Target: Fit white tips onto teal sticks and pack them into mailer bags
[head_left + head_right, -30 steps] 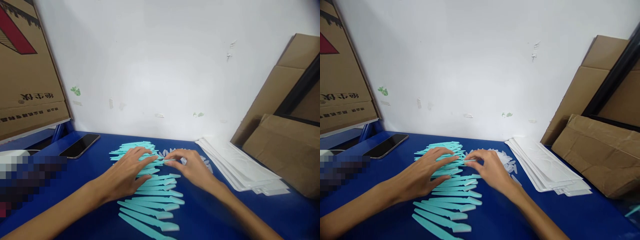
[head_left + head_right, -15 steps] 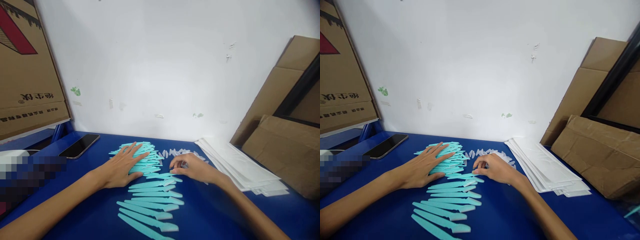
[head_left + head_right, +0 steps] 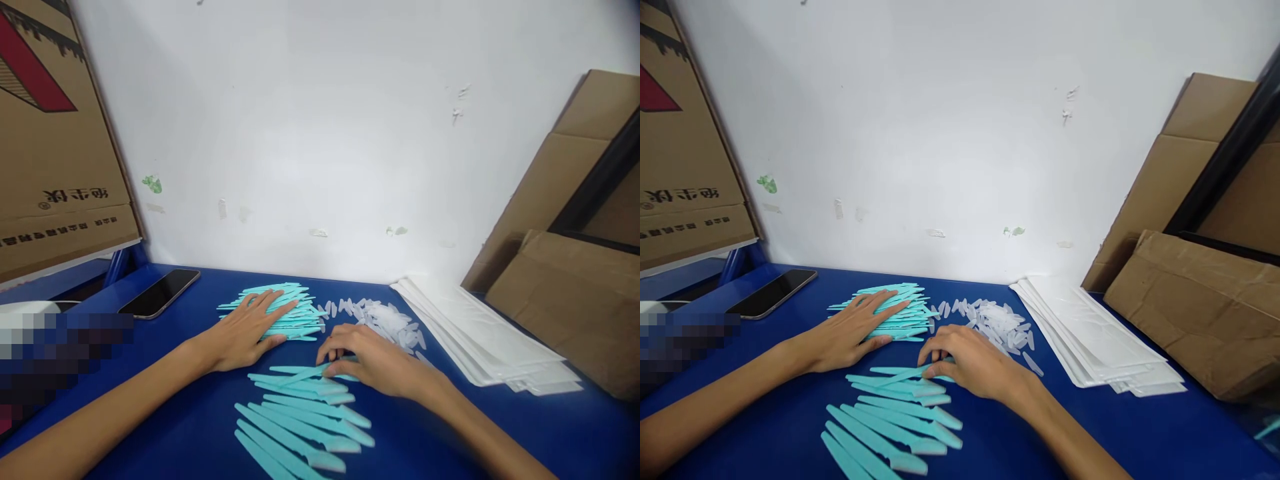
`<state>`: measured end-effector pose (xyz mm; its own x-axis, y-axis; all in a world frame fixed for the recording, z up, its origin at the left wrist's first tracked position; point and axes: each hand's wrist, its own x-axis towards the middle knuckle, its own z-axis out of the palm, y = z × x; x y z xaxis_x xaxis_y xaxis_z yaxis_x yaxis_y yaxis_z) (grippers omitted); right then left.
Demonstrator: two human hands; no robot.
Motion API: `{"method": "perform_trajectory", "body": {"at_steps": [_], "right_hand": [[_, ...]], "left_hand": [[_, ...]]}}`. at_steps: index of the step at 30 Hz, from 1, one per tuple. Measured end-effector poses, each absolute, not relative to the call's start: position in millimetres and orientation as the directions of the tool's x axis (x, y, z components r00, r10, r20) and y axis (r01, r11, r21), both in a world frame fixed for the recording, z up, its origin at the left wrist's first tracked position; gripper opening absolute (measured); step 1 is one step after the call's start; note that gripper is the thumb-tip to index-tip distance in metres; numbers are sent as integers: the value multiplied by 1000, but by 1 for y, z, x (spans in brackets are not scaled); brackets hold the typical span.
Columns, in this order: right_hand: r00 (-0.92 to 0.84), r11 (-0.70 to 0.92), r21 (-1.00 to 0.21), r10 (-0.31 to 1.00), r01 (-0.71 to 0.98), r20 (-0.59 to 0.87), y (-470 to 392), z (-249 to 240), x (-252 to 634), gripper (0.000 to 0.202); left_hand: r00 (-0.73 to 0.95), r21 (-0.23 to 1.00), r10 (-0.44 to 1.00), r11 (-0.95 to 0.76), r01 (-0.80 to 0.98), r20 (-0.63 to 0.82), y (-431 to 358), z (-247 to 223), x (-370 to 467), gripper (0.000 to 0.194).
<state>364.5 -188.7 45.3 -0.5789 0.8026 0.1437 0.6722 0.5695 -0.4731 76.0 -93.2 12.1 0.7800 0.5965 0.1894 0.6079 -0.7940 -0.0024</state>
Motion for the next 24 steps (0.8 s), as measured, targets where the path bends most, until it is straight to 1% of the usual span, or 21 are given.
{"method": "perform_trajectory", "body": {"at_steps": [3, 6, 9, 11, 13, 15, 17, 19, 21, 24], "right_hand": [[-595, 586, -473, 789, 658, 149, -191, 48, 361, 10], [-553, 580, -459, 806, 673, 210, -187, 50, 365, 14], [-447, 548, -375, 833, 748, 325, -180, 50, 373, 23], [-442, 554, -300, 818, 776, 368, -178, 48, 376, 27], [-490, 583, -251, 799, 772, 348, -178, 45, 376, 33], [-531, 592, -240, 801, 769, 276, -180, 42, 375, 42], [-535, 572, -235, 820, 786, 205, -181, 40, 374, 47], [-521, 551, -222, 834, 804, 182, -181, 38, 375, 48], [-516, 550, -201, 833, 811, 197, -179, 36, 376, 47], [-507, 553, -180, 826, 813, 247, -176, 34, 377, 43]], "left_hand": [[784, -13, 576, -804, 594, 232, -87, 10, 73, 64], [777, -15, 584, -797, 603, 236, -85, 11, 72, 64], [769, -22, 593, -788, 615, 241, -84, 11, 71, 64], [770, -37, 582, -791, 610, 262, -85, 11, 72, 66], [769, -53, 567, -794, 605, 295, -86, 14, 73, 68], [769, -67, 550, -798, 599, 327, -88, 18, 75, 67], [770, -78, 531, -804, 590, 353, -91, 24, 78, 59], [781, -89, 502, -818, 569, 371, -95, 30, 81, 47], [803, -115, 462, -837, 535, 378, -99, 33, 84, 33], [843, -201, 388, -853, 481, 373, -105, 33, 88, 16]]}}
